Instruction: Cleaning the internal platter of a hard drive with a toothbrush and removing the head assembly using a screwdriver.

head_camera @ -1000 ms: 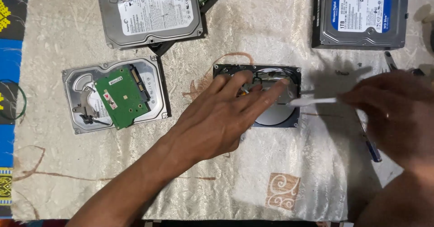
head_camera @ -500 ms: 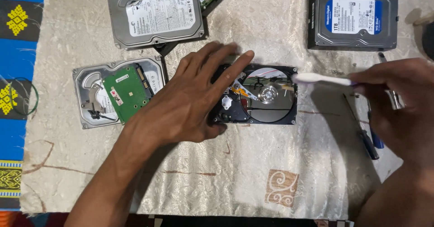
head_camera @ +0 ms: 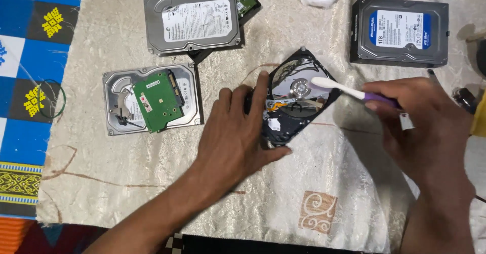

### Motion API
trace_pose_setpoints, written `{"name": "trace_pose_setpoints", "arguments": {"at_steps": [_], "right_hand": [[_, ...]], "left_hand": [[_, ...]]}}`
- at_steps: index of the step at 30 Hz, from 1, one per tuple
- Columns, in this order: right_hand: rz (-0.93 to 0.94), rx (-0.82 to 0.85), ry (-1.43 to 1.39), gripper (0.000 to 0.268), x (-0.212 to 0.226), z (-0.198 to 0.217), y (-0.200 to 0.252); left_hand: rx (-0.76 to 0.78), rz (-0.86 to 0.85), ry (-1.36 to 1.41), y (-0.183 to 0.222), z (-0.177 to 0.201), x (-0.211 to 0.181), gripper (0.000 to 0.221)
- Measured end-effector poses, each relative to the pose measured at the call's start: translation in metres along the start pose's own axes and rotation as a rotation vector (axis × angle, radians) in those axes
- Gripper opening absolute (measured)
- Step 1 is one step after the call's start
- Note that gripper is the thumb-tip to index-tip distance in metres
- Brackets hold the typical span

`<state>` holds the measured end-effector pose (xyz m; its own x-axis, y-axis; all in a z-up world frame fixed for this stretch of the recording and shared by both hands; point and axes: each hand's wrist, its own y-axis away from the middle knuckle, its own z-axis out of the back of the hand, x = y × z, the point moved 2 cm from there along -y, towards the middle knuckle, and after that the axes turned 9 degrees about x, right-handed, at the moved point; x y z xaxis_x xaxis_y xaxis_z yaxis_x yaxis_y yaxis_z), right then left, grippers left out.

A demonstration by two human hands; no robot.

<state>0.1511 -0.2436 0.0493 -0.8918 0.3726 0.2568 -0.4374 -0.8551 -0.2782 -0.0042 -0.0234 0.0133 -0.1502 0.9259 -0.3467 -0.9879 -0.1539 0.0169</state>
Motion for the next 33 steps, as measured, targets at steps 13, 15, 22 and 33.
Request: {"name": "trace_pose_setpoints", "arguments": {"at_steps": [13,15,22,33], "right_hand": [[0.113,0.326,-0.158,0.023,0.018,-0.014,-0.004],[0.129,0.407,-0.229,0.032,0.013,-0.018,-0.001],[0.063,0.295,-0.122,0.018,0.009,-0.009,0.003],[-0.568,0.109,-0.526,0.042,0.008,0.011,0.024]], "left_hand": [[0.233,-0.153,0.523,0.014,0.03,0.008,0.064],[0.197,-0.246,0.51,0.008,0.032,0.013,0.046],[0.249,-0.225,0.515,-0.001,0.029,0.019,0.041],[0.145,-0.094,0.566,-0.013,0.021,0.027,0.042]]}}
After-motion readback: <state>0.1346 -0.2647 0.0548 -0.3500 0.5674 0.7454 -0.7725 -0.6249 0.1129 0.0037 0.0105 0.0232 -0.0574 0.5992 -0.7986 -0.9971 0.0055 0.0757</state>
